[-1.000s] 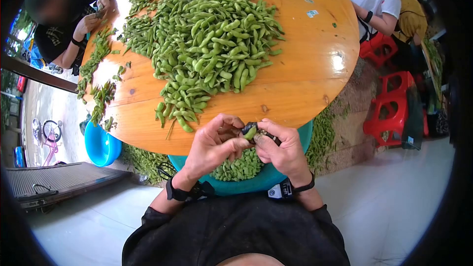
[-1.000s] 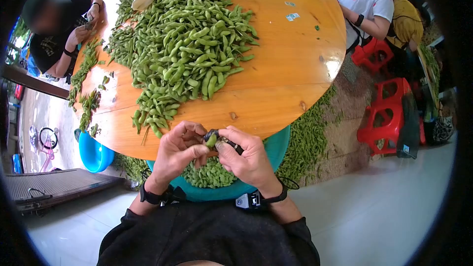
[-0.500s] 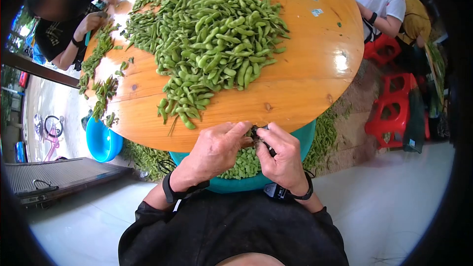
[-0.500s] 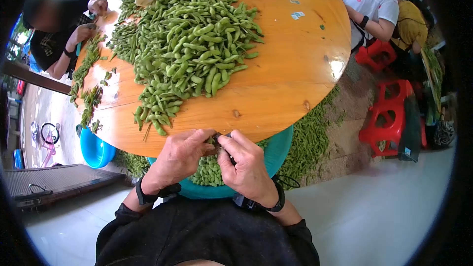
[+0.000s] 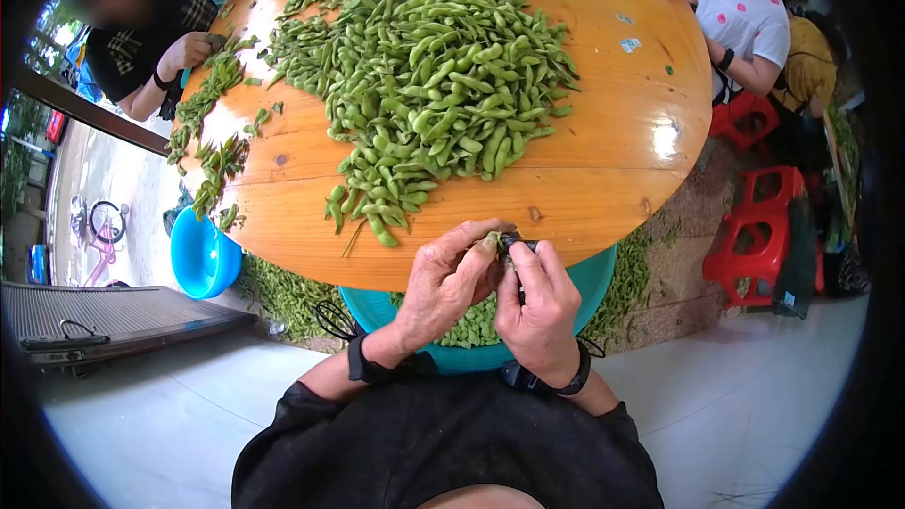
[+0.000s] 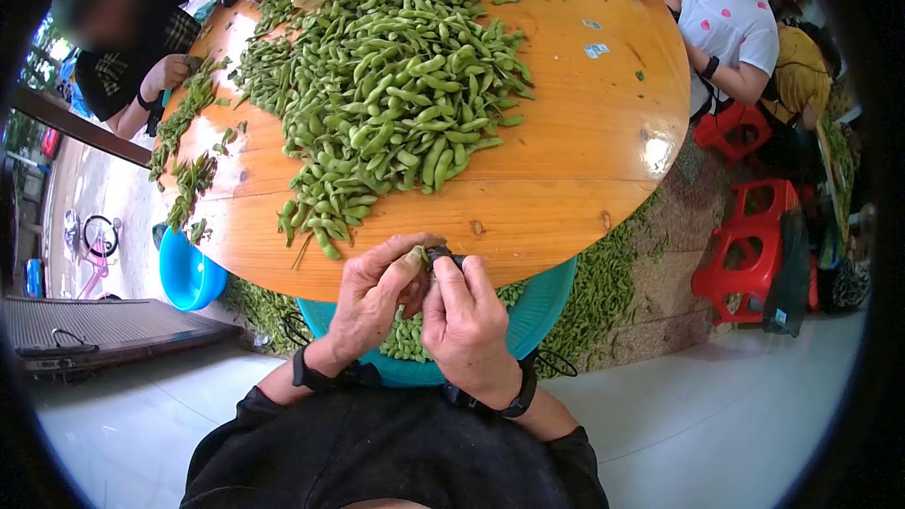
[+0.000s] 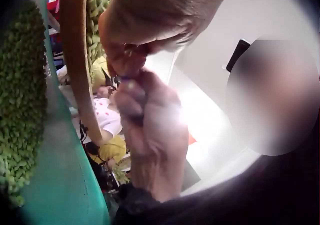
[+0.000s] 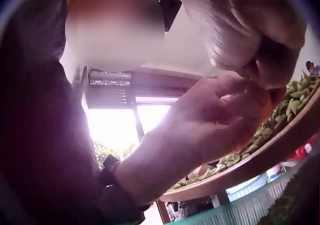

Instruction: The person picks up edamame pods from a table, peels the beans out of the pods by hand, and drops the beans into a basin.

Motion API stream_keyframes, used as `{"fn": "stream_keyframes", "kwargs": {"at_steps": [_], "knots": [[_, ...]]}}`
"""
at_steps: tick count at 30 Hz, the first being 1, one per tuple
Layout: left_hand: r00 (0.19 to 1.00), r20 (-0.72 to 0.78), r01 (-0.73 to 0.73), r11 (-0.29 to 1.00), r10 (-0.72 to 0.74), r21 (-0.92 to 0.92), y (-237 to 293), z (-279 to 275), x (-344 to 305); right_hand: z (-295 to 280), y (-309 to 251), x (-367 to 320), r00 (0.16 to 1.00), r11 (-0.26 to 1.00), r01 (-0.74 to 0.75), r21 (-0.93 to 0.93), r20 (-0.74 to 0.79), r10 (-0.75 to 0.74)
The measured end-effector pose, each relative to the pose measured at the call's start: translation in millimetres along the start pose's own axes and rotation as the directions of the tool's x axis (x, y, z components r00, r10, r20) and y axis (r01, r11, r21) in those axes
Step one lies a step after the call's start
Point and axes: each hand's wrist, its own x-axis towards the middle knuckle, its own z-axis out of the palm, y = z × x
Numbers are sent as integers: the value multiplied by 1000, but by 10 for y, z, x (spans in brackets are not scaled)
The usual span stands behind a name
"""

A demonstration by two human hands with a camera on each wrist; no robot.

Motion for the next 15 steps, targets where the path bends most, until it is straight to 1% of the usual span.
{"fn": "stream_keyframes", "kwargs": {"at_steps": [1, 3, 4, 5, 7, 8, 10, 12, 13, 14, 15], "knots": [[1000, -1, -1, 1000, 1, 0, -48, 34, 8, 15, -14, 4, 1000, 1000, 1, 1, 1, -1], [995, -81, -67, 990, 57, -127, -123, 78, 22, 43, -43, 5, 1000, 999, -10, -39, -30, 9], [995, -98, -18, 989, 4, -145, -105, 100, 24, 51, -38, 7, 1000, 999, -10, -36, -28, 9], [995, -100, -19, 989, 5, -144, -137, 129, 39, 62, -21, 16, 999, 1000, -1, -30, -42, 0], [981, -191, -32, 969, -16, -246, -224, 180, 77, 78, -7, 25, 998, 1000, 6, -24, -60, -8], [982, -188, -27, 969, -20, -245, -231, 190, 81, 82, -9, 18, 998, 999, 14, -40, -61, -17], [976, -214, -93, 964, 38, -251, -246, 225, 93, 83, -1, 8, 998, 998, 13, -66, -66, -17], [980, -200, -73, 963, 20, -261, -219, 250, 78, 89, 38, 21, 995, 1000, 24, -18, -93, -26], [981, -195, -59, 962, 6, -267, -206, 249, 73, 80, 58, 25, 995, 999, 19, -27, -97, -22], [989, -147, -22, 953, -24, -304, -225, 229, 76, 74, 75, 27, 995, 1000, 6, -8, -103, -7], [990, -139, -16, 952, -28, -304, -232, 206, 74, 69, 89, 24, 994, 1000, -7, 12, -106, 9]]}}
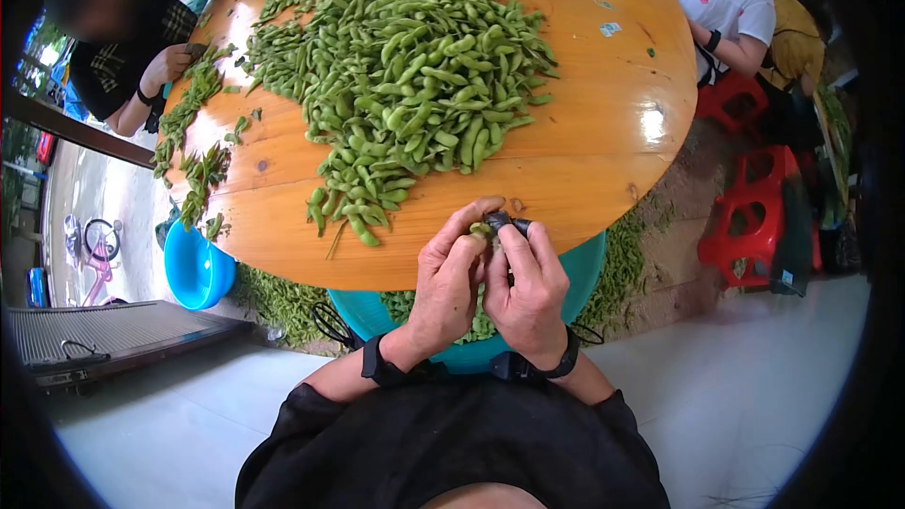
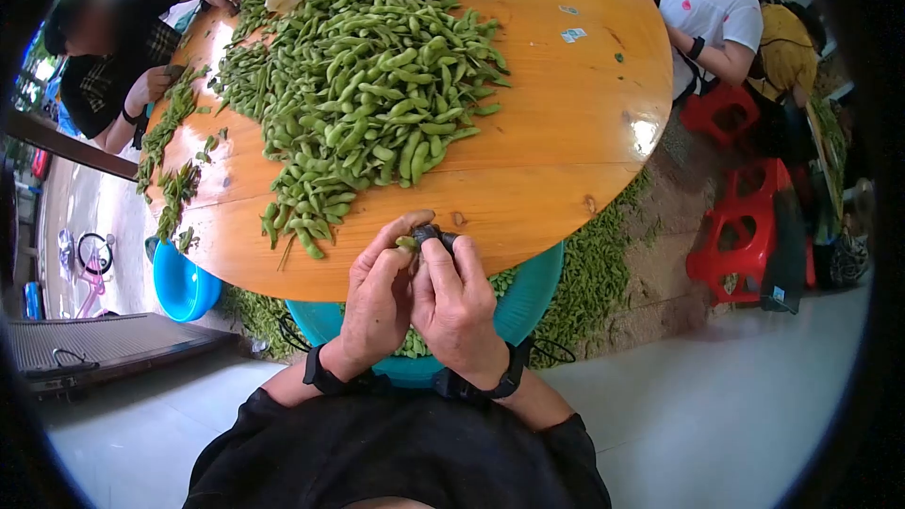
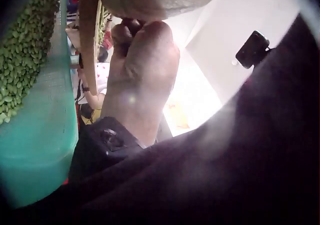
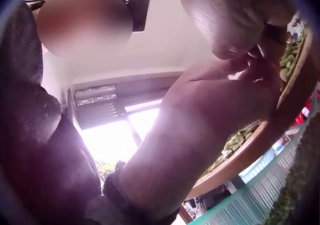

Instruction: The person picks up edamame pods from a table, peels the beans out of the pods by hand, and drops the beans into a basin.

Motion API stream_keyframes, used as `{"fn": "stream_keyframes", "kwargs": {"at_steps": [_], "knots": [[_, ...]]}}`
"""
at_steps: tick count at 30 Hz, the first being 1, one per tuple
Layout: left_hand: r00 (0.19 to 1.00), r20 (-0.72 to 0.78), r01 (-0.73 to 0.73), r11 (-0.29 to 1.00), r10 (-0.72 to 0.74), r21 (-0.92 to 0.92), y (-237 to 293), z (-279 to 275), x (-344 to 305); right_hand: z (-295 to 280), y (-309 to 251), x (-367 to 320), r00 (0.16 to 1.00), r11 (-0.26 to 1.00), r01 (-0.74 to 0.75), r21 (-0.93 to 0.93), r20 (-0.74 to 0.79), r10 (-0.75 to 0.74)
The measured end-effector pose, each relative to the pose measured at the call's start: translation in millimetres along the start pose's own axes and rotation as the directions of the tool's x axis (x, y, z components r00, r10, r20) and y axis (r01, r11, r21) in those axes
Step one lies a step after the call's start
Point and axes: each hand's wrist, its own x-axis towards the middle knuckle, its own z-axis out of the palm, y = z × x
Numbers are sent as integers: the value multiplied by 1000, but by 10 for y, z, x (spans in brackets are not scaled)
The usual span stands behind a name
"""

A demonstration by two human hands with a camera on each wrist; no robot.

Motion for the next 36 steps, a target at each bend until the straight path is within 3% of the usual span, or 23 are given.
{"fn": "stream_keyframes", "kwargs": {"at_steps": [3, 5, 9, 10, 11, 12, 13, 14, 18, 19, 20, 21, 22, 23, 24, 25, 28, 32, 33, 34, 36], "knots": [[993, 81, 88, 995, -84, -48, -23, -75, 3, 12, 25, -31, 997, 997, 48, -64, -63, -52], [982, 136, 160, 966, -133, -204, -62, -114, 14, 8, 24, -30, 995, 995, 62, -82, -70, -67], [979, 148, 156, 981, -138, -119, -15, -88, 13, -11, 31, -48, 996, 994, 70, -83, -50, -74], [986, 149, 42, 980, -72, 196, -16, -142, 20, -10, 35, -53, 996, 994, 69, -83, -49, -73], [985, 171, -77, 869, -10, 489, -12, -170, 26, -6, 42, -52, 996, 994, 77, -72, -49, -81], [985, 170, -76, 869, -10, 490, 4, -154, 25, -2, 47, -50, 995, 994, 85, -61, -49, -88], [984, 139, 81, 978, -109, 193, 30, -121, 25, -4, 56, -49, 995, 995, 85, -61, -49, -88], [967, 141, 230, 965, -212, -126, 46, -102, 30, -11, 70, -48, 997, 997, 74, -26, -36, -75], [977, 129, 179, 982, -170, -59, 51, -114, 37, -18, 98, -34, 999, 991, 31, 131, -47, -25], [979, 128, 150, 987, -156, 60, 47, -144, 15, -42, 119, -24, 999, 991, 30, 131, -48, -24], [981, 128, 119, 977, -143, 178, 52, -171, 1, -92, 156, -13, 997, 971, -66, 232, 56, 54], [981, 127, 121, 976, -145, 178, 91, -185, -7, -136, 186, -9, 979, 932, -169, 319, 167, 120], [972, 166, 118, 955, -167, 271, 155, -192, -20, -166, 196, -10, 978, 932, -172, 320, 169, 123], [960, 201, 110, 926, -193, 361, 202, -209, -25, -195, 197, -9, 916, 766, -391, 509, 291, 275], [961, 199, 111, 926, -193, 361, 224, -233, -18, -229, 197, 1, 818, 519, -575, 632, 437, 375], [953, 175, 168, 913, -246, 371, 246, -251, -7, -275, 199, 20, 749, 357, -659, 662, 538, 386], [931, 168, 255, 907, -324, 334, 261, -285, 32, -306, 255, 55, 694, 271, -714, 645, 602, 396], [932, 290, 159, 963, -219, 218, 150, -412, 92, -274, 191, 39, 734, 404, -678, 614, 542, 410], [923, 336, 125, 972, -187, 197, 169, -409, 97, -251, 195, 28, 869, 688, -485, 540, 388, 308], [925, 332, 122, 973, -184, 197, 183, -360, 71, -226, 178, 40, 957, 889, -236, 393, 255, 141], [974, 70, 203, 966, -217, 163, 242, -191, -4, -254, 103, 79, 975, 924, -147, 353, 209, 75]]}}
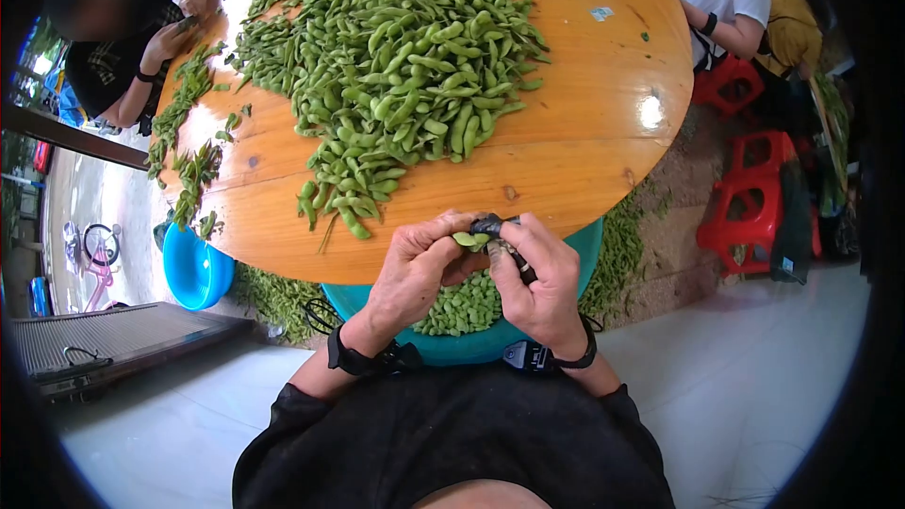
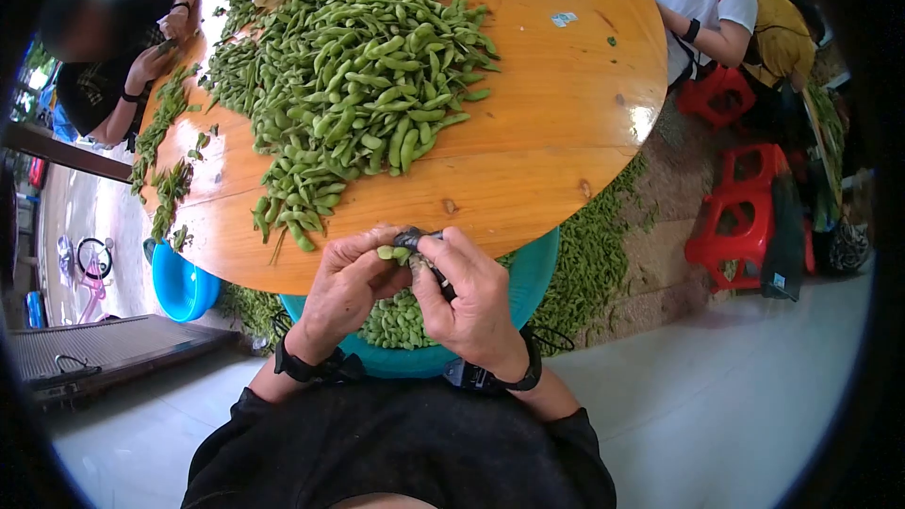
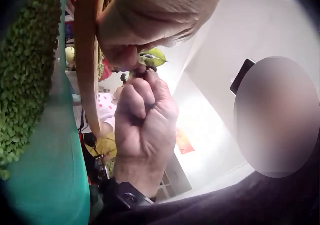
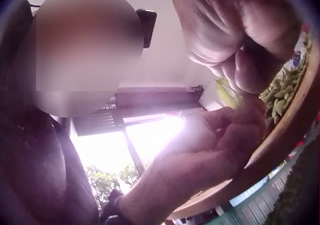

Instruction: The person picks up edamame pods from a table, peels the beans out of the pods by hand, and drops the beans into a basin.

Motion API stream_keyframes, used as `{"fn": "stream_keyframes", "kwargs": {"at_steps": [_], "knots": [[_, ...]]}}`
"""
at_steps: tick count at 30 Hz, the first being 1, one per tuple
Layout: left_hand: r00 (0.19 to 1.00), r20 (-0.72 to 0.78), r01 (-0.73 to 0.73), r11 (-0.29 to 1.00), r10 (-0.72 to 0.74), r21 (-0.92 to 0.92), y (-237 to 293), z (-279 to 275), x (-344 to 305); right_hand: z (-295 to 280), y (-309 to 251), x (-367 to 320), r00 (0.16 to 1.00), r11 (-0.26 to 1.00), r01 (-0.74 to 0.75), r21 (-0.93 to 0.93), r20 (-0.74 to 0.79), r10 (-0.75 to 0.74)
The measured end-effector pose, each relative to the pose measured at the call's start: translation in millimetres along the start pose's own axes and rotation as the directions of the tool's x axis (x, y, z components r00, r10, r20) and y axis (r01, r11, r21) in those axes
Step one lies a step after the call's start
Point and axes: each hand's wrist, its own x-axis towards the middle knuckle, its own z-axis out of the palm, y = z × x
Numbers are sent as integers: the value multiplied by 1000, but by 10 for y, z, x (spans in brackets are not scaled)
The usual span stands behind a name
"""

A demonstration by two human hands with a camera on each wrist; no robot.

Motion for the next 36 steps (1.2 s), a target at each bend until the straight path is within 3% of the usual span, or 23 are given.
{"fn": "stream_keyframes", "kwargs": {"at_steps": [1, 3, 4, 5, 6, 7, 8, 9, 10, 11, 12, 13, 16, 21, 23, 26, 28, 30, 32, 33, 34, 35, 36], "knots": [[1000, -4, -4, 1000, 4, 0, 17, -7, -28, -31, 3, -17, 1000, 1000, -18, 24, -10, 19], [967, 255, -24, 979, -29, 203, 44, -55, -102, -186, 71, -81, 997, 997, -51, 62, -56, 55], [968, 249, -26, 979, -26, 202, 80, -75, -156, -340, 75, -139, 989, 990, -95, 101, -101, 105], [905, 423, -257, 854, 48, 453, 129, -100, -218, -555, 43, -169, 976, 980, -176, 89, -111, 185], [802, 595, -492, 623, 52, 608, 167, -150, -271, -753, 97, -277, 957, 975, -164, 147, -216, 194], [747, 656, -618, 481, 112, 621, 143, -283, -288, -1019, 106, -353, 936, 966, -258, 21, -242, 256], [748, 654, -618, 481, 115, 622, 170, -359, -330, -1252, 128, -413, 896, 904, -394, -164, -288, 339], [836, 460, -547, 385, 301, 743, 192, -427, -371, -1437, 161, -471, 846, 789, -515, -334, -348, 405], [837, 248, -433, 313, 487, 845, 215, -480, -399, -1566, 241, -544, 848, 791, -512, -334, -345, 403], [836, 246, -432, 312, 490, 846, 251, -530, -383, -1659, 345, -617, 860, 699, -503, -508, -378, 344], [795, 98, -280, 219, 598, 935, 294, -578, -328, -1666, 364, -612, 874, 575, -483, -660, -398, 278], [711, -33, -101, 148, 703, 984, 316, -609, -282, -1644, 364, -608, 852, 581, -522, -625, -412, 322], [669, -47, -45, 104, 742, 994, 277, -653, -204, -1364, 257, -439, 872, 700, -484, -525, -358, 334], [646, -69, -81, 159, 760, 984, 260, -775, -247, -977, 178, -221, 947, 832, -321, -451, -158, 279], [675, -33, 4, 41, 738, 999, 281, -808, -289, -807, 77, -127, 960, 877, -277, -392, -72, 271], [673, -38, 27, 27, 739, 999, 306, -744, -295, -543, 3, -43, 990, 943, -116, -312, 44, 136], [645, -28, -62, 89, 763, 994, 329, -617, -258, -392, 0, -26, 996, 972, -29, -234, 81, 49], [622, -22, -155, 151, 782, 976, 307, -530, -199, -297, -104, 25, 976, 982, -147, -121, 143, 164], [693, 140, -423, 242, 707, 873, 261, -470, -132, -192, -60, 46, 969, 981, -195, 1, 155, 193], [794, 101, -437, 447, 600, 781, 220, -417, -114, -147, -38, 46, 952, 955, -277, 102, 167, 258], [795, 109, -443, 449, 596, 776, 208, -342, -105, -119, -28, 45, 929, 913, -354, 202, 185, 319], [887, 52, -386, 677, 458, 627, 214, -250, -106, -108, -29, 45, 929, 913, -356, 198, 177, 324], [955, 32, -278, 853, 295, 441, 205, -180, -99, -103, -29, 44, 870, 777, -492, 393, 250, 425]]}}
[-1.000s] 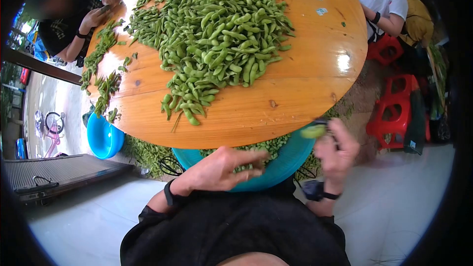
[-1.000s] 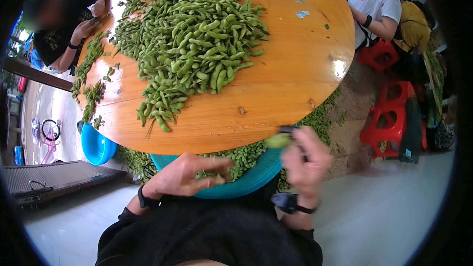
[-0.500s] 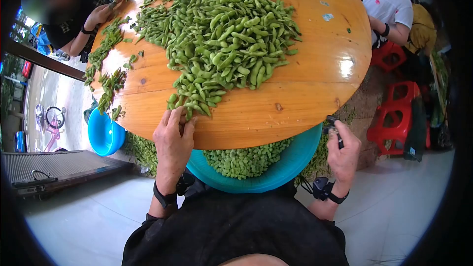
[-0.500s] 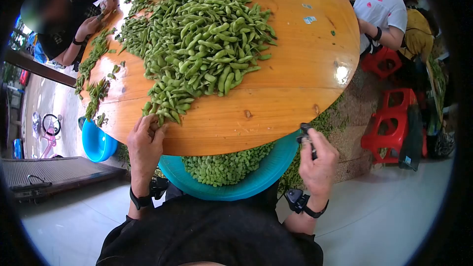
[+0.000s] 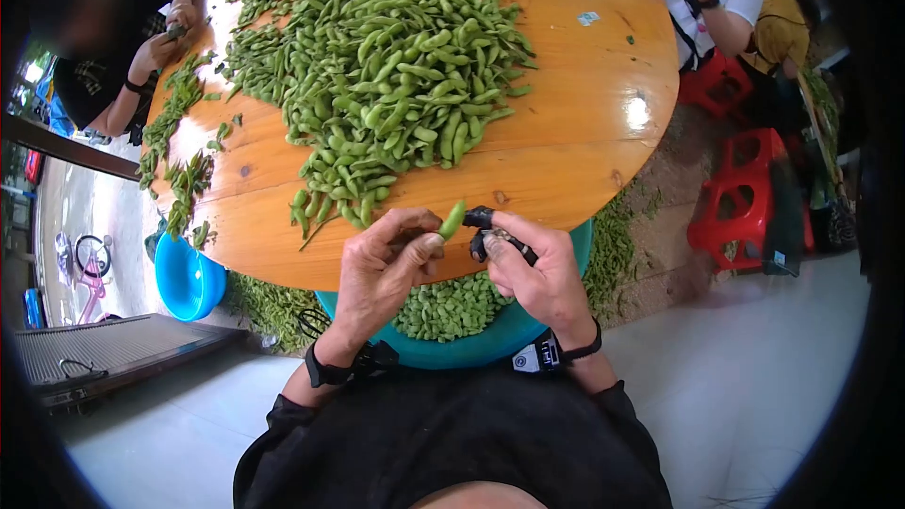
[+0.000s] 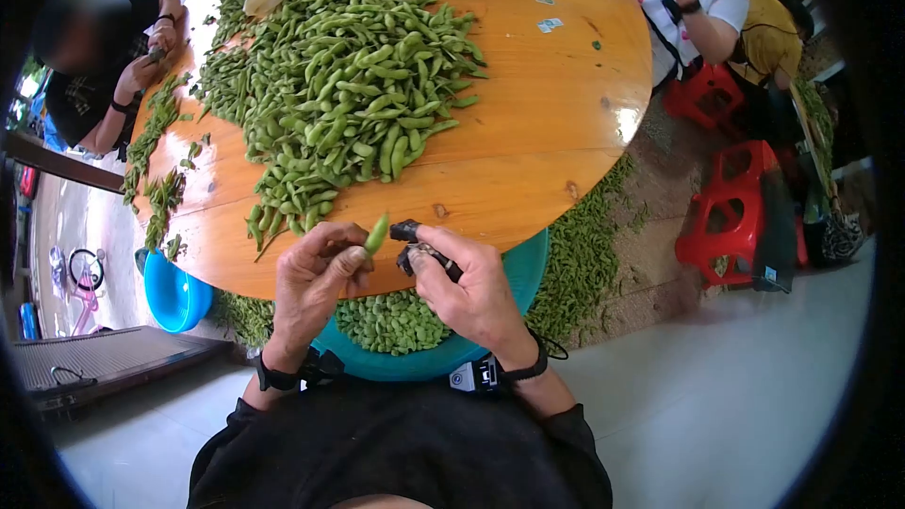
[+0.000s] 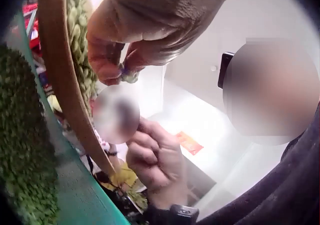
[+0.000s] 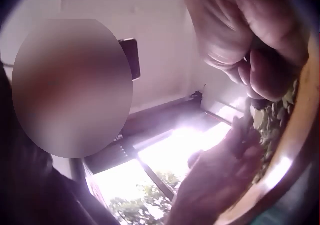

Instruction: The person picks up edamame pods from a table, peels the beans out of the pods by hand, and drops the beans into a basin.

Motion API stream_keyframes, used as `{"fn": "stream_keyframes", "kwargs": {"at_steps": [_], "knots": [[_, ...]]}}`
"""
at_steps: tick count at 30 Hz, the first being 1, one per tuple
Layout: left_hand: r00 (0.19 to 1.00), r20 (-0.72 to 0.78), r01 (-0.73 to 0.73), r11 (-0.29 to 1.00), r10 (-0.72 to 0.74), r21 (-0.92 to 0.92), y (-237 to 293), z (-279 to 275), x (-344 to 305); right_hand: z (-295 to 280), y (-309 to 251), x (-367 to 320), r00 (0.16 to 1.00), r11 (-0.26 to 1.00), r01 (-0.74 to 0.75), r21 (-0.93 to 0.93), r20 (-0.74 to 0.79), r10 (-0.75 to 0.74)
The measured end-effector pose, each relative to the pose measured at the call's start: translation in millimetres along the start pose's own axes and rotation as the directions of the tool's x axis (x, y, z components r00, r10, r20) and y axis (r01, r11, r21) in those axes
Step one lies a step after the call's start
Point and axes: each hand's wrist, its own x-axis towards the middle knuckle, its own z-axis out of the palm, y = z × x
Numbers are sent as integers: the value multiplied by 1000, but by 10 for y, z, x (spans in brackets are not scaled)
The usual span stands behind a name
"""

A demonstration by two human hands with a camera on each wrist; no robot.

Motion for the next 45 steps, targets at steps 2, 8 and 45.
{"fn": "stream_keyframes", "kwargs": {"at_steps": [2, 8, 45], "knots": [[1000, 18, 2, 996, -1, -91, -86, 90, 17, -32, 4, 10, 991, 962, -135, 236, 47, 128], [938, 4, -333, 896, 347, 293, -257, 166, 34, -86, 71, 51, 966, 868, -251, 428, 173, 194], [958, 258, 97, 990, -122, 104, 51, 205, 64, 68, 75, -38, 923, 797, 324, -510, -15, -384]]}}
